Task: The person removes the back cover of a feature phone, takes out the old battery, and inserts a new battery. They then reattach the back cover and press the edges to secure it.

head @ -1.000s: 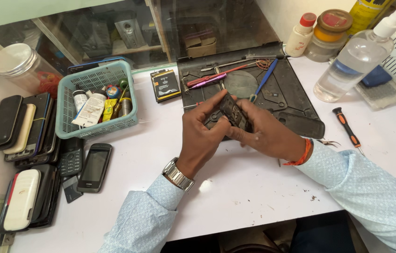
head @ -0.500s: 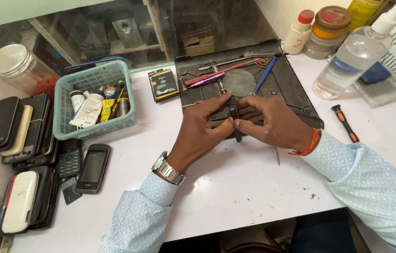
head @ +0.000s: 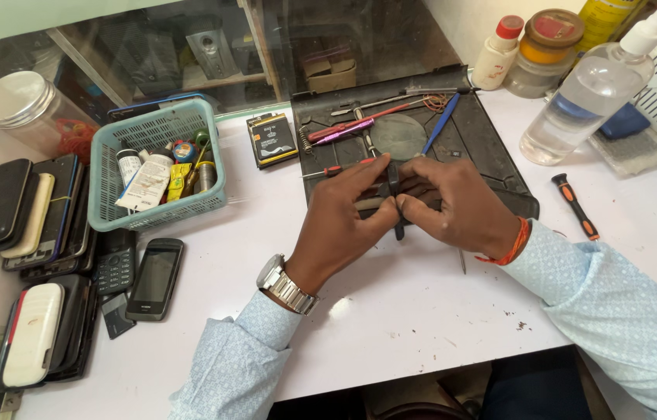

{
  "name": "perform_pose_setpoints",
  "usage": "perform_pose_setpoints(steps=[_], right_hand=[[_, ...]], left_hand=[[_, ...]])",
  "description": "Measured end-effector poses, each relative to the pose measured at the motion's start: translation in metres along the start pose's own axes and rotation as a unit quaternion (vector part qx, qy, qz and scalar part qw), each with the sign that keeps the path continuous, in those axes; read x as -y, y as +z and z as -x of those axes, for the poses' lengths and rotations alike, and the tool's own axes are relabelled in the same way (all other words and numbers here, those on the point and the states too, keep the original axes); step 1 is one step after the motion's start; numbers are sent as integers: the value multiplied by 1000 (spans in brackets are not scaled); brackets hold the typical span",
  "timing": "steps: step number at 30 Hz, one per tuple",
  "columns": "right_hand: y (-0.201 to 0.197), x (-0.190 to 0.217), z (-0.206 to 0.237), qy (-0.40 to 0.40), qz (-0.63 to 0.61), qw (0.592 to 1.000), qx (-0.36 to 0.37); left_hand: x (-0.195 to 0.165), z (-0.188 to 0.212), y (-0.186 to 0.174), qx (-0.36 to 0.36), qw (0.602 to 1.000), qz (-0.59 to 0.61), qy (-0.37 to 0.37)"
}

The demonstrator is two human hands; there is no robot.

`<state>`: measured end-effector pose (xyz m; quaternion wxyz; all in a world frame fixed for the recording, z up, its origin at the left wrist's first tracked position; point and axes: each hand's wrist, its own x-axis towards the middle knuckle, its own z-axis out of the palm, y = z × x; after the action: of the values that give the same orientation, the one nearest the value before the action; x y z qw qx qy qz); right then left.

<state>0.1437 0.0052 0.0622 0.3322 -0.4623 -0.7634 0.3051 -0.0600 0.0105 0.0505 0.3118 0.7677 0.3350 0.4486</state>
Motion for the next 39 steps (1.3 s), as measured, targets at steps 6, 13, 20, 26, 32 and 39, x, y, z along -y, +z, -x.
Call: perform_pose_setpoints(steps=[6,13,20,26,32,39], right_hand=[[1,8,4,-15,-43,999,-12],[-7,13,3,-42,12,999,0],[-9,13,3,-15,75,997,2],[-10,14,4,-66,27,997,0],[-12,15,2,-33,38,999,11],[-12,14,1,-3,6,999,36]], left_hand=[[-11,2,1,-7,999,-43,8],[-14,2,2,-13,999,-40,25],[-12,3,6,-16,999,-47,16],[-10,6,11,-35,998,-50,28],[-8,7,13,-43,997,-65,23],[-7,10,18,-42,997,-67,13]])
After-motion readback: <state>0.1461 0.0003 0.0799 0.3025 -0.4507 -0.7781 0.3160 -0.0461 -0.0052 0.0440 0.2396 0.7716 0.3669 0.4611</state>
